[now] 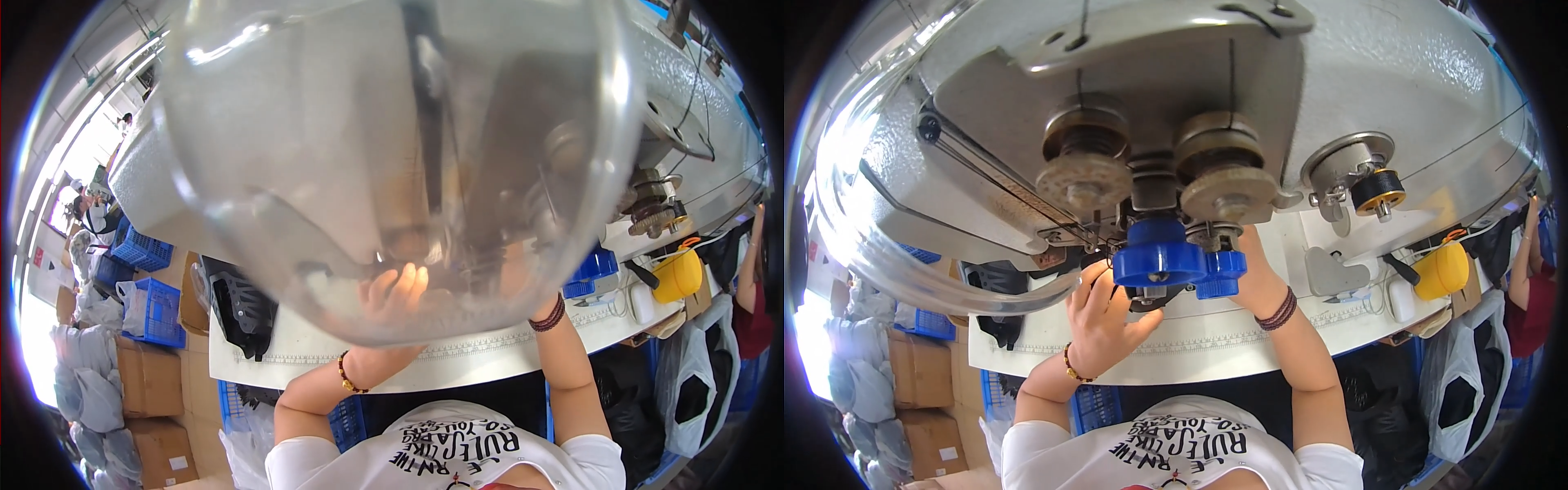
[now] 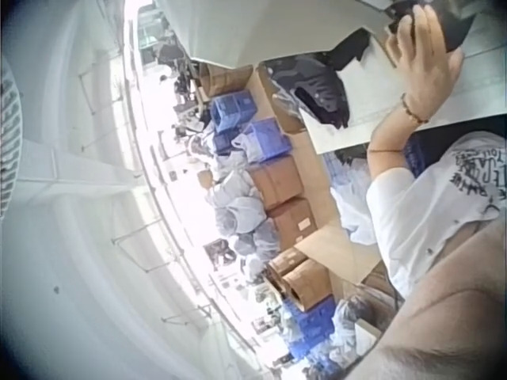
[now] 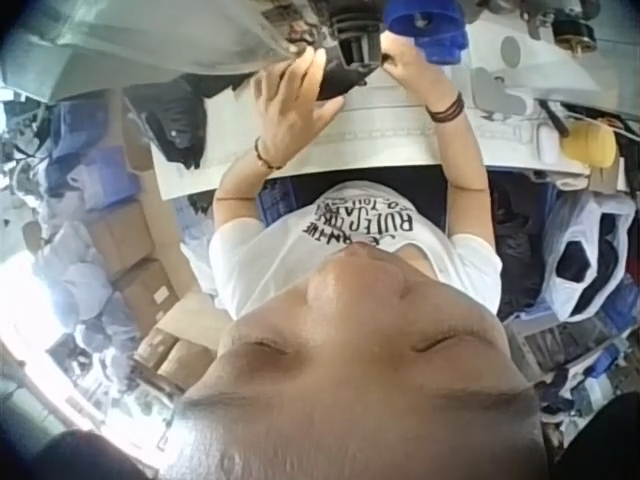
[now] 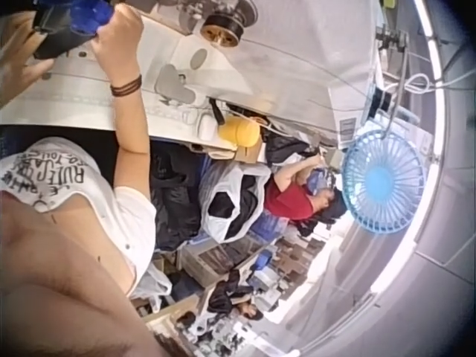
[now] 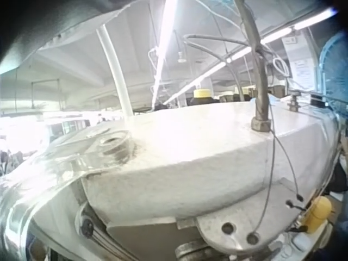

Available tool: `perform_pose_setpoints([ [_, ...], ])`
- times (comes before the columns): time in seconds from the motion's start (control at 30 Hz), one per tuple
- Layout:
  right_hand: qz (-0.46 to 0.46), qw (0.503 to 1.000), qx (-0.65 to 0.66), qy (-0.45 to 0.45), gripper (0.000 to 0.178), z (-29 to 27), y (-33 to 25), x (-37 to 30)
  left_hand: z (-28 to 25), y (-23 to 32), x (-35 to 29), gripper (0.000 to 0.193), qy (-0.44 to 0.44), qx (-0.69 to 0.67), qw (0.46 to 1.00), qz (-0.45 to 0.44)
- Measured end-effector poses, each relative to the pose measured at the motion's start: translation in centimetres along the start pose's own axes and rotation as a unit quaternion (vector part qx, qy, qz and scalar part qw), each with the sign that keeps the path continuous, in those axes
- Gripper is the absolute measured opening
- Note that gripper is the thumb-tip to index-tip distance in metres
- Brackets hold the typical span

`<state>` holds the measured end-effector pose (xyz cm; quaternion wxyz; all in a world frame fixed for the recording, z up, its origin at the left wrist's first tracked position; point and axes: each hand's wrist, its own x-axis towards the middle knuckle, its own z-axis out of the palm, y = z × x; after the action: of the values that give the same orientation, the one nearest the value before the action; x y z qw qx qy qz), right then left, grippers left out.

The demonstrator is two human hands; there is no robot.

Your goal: Stitch together black leather or synthetic shoe upper components using an industrial sewing machine.

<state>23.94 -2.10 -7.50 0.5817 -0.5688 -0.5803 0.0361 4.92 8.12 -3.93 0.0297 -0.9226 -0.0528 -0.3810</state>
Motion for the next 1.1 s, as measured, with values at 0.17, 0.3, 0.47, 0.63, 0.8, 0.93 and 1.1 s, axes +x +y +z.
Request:
perform_pose_setpoints([
  [0.17, -0.023, 0.999, -0.027, -0.008, 0.036, -0.7, 0.3, 0.5, 0.2, 0.9, 0.4, 0.030, 0.040, 0.023, 0.999, 0.028],
  [0.3, 0.024, 0.995, -0.009, -0.096, 0.035, -1.7, 0.9, 0.5, -0.4, 0.4, 1.2, 0.020, 0.029, 0.025, 0.999, 0.005],
  [0.47, -0.011, 0.993, -0.048, -0.105, 0.032, -1.2, 0.7, 1.4, -0.1, -0.5, 1.3, 0.021, 0.090, -0.080, 0.987, -0.105],
  [0.63, -0.102, 0.979, -0.162, -0.069, 0.030, -1.2, -2.8, 0.4, -0.2, -0.8, -0.2, 0.015, 0.034, -0.054, 0.998, 0.016],
  [0.8, -0.143, 0.963, -0.222, -0.047, 0.025, -0.5, -3.6, 0.8, 0.0, -0.7, -0.1, 0.016, 0.012, -0.024, 0.999, 0.023],
  [0.93, -0.155, 0.953, -0.255, -0.059, 0.023, -0.6, -3.5, 0.7, -0.2, 0.4, 0.5, 0.017, 0.005, 0.008, 1.000, 0.000],
  [1.1, -0.124, 0.971, -0.193, -0.066, 0.026, -1.0, -1.7, 1.1, -0.5, 2.8, 1.1, 0.021, -0.094, 0.094, 0.991, -0.027],
])
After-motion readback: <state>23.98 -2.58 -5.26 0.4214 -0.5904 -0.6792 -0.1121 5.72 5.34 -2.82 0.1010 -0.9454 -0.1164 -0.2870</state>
